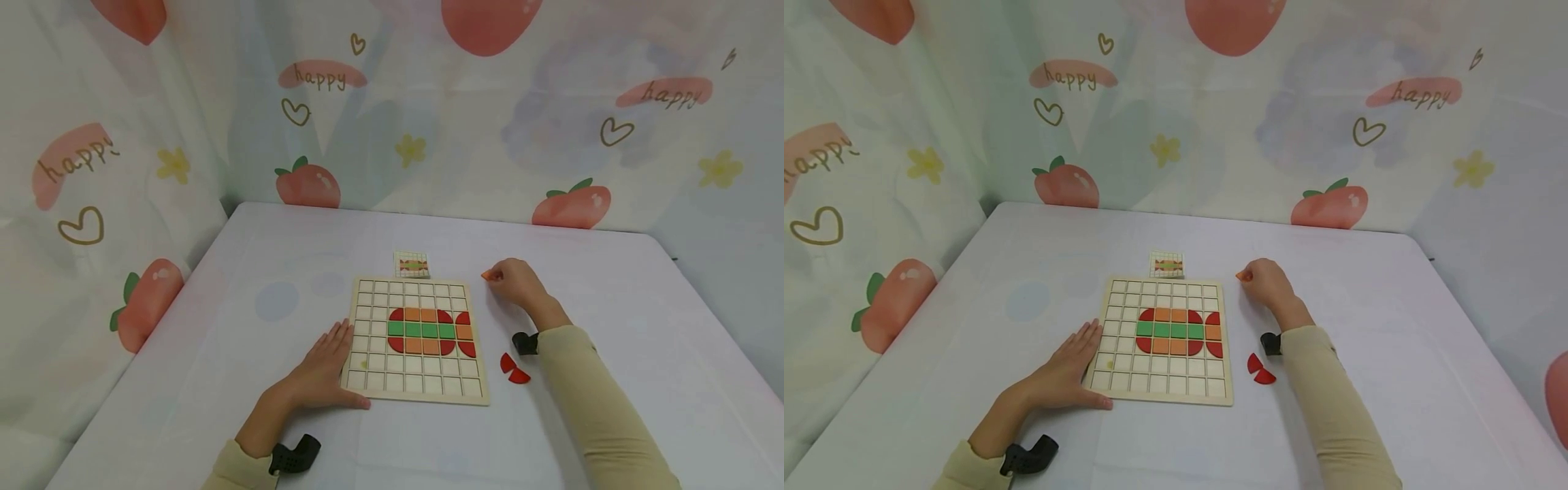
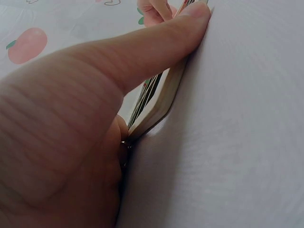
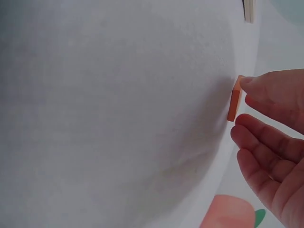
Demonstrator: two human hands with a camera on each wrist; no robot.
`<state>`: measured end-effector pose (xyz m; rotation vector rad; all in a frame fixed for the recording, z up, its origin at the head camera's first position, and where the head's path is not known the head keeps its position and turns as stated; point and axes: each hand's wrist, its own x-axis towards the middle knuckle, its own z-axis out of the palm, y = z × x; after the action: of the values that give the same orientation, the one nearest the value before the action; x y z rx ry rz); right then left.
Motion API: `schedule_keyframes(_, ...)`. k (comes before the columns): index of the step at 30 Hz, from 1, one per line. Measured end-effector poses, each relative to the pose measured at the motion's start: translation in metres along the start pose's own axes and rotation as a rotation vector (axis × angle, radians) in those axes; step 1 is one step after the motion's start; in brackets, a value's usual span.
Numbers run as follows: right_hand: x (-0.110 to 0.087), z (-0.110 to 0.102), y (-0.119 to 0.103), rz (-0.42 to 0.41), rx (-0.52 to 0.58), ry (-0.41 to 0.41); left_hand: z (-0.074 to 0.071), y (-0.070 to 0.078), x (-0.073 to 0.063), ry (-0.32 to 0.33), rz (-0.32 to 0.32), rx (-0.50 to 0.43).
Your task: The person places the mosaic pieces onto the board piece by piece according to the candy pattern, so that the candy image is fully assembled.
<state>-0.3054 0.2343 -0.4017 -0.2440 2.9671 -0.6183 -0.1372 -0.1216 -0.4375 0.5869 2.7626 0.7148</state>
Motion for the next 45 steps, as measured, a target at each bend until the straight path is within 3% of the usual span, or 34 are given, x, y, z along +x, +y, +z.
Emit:
schedule_keyframes(7, 0.004, -0.001, 0.001, 0.029, -0.002, -0.004, 0.001, -0.001, 0.0, 0.003, 0.0, -0.004)
schedule_keyframes(23, 0.012, 0.001, 0.001, 0.006, -0.064, -0.027, -0.001, -0.001, -0.002, 0.003, 0.002, -0.005)
schedule_keyframes(29, 0.005, -0.002, -0.004, 0.006, -0.013, -0.039, -0.002, 0.001, -0.001, 0.003, 0.005, 0.003)
schedule_keyframes(39, -0.008, 0.006, -0.023, -0.083, 0.025, -0.041, 0.0, 0.0, 0.0, -0.008, 0.008, 0.009)
schedule_keyframes(45, -0.01, 0.009, -0.037, -0.133, -0.008, -0.032, 0.0, -0.001, 0.0, 0.002, 0.01, 0.005)
